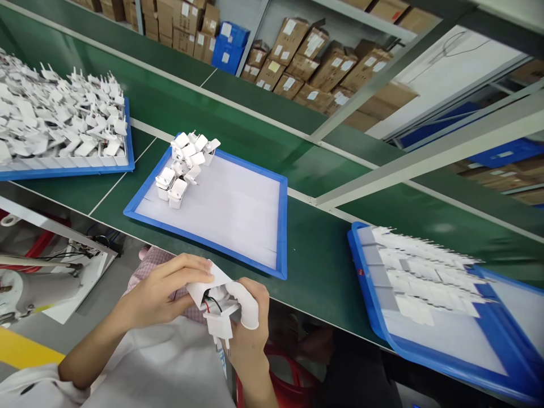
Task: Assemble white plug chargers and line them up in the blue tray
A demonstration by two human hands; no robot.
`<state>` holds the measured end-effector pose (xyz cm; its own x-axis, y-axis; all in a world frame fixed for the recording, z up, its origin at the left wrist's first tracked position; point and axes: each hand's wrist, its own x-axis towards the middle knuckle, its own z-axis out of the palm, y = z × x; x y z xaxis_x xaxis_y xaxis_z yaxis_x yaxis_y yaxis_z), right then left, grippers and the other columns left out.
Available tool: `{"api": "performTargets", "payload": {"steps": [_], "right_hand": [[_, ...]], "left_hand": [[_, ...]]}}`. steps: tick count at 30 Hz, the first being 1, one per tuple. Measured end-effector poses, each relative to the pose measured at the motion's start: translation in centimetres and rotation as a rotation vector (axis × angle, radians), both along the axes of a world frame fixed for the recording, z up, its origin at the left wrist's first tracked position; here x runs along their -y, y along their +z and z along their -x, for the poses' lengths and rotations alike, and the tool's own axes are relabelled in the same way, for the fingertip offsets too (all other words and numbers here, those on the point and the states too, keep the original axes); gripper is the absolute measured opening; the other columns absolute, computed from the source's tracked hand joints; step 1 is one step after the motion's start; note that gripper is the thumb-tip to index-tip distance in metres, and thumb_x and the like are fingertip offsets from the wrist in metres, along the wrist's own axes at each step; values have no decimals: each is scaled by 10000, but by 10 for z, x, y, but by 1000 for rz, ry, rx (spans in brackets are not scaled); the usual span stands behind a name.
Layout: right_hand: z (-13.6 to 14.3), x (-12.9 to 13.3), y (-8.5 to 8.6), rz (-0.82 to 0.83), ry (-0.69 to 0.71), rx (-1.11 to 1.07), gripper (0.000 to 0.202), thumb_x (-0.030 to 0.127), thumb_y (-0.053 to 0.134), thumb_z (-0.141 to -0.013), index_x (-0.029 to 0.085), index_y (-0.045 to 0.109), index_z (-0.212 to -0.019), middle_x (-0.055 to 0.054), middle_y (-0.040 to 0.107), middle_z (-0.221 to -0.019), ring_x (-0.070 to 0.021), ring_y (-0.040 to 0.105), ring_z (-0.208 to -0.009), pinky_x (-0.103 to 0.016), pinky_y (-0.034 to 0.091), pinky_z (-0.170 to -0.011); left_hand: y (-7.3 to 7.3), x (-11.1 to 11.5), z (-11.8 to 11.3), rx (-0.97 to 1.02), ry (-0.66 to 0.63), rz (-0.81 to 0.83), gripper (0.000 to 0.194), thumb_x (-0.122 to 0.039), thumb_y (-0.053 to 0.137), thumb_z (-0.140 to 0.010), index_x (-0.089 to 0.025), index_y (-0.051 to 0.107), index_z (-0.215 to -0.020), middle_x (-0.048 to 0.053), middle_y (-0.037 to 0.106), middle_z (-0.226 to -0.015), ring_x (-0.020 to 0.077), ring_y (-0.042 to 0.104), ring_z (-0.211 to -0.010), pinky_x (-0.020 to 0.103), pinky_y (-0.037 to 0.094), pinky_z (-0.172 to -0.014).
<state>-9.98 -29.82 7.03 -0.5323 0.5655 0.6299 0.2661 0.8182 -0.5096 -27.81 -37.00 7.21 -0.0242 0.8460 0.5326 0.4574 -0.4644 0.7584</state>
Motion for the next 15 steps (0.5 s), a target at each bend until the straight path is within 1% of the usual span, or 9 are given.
{"api": "performTargets", "payload": {"steps": [2,4,7,10,12,15], "right_hand": [[0,0,-2,23,-9,-14,346,105,541,-895,213,496,-1220,-47,511,-983,-185,536,-844,-323,495,-680],[1,-1,-2,10,4,-1,342,85,544,-879,211,515,-1196,-37,510,-957,-185,535,-843,-317,484,-672],[3,-5,-2,-17,54,39,283,81,523,-875,199,547,-1131,-29,504,-918,-178,499,-810,-311,462,-651],[3,-10,-5,0,101,55,219,114,536,-883,186,560,-1088,-30,496,-899,-171,469,-790,-304,455,-643],[2,-12,-9,54,109,16,246,161,577,-888,203,559,-1129,-34,510,-929,-174,494,-807,-309,474,-653],[-2,-11,-14,155,93,-115,375,210,651,-865,247,548,-1224,-48,563,-997,-198,563,-861,-349,521,-694]], "left_hand": [[-2,0,1,7,0,23,366,-51,569,-925,-207,572,-1257,129,635,-1182,225,635,-1162,325,575,-932],[-4,0,2,17,-2,37,359,-62,562,-932,-209,570,-1260,126,629,-1182,224,636,-1154,324,570,-930],[-8,1,3,41,-13,75,365,-65,560,-931,-226,572,-1259,111,627,-1185,228,619,-1181,330,552,-949],[-10,1,5,92,-9,158,383,-59,589,-908,-247,589,-1242,92,634,-1183,229,622,-1160,325,545,-934],[-10,0,6,153,-14,217,407,-52,617,-880,-247,602,-1238,81,645,-1150,222,635,-1090,319,541,-904],[-10,0,6,232,-45,283,448,-41,646,-847,-248,615,-1243,61,647,-1097,206,627,-1006,320,516,-898]]}}
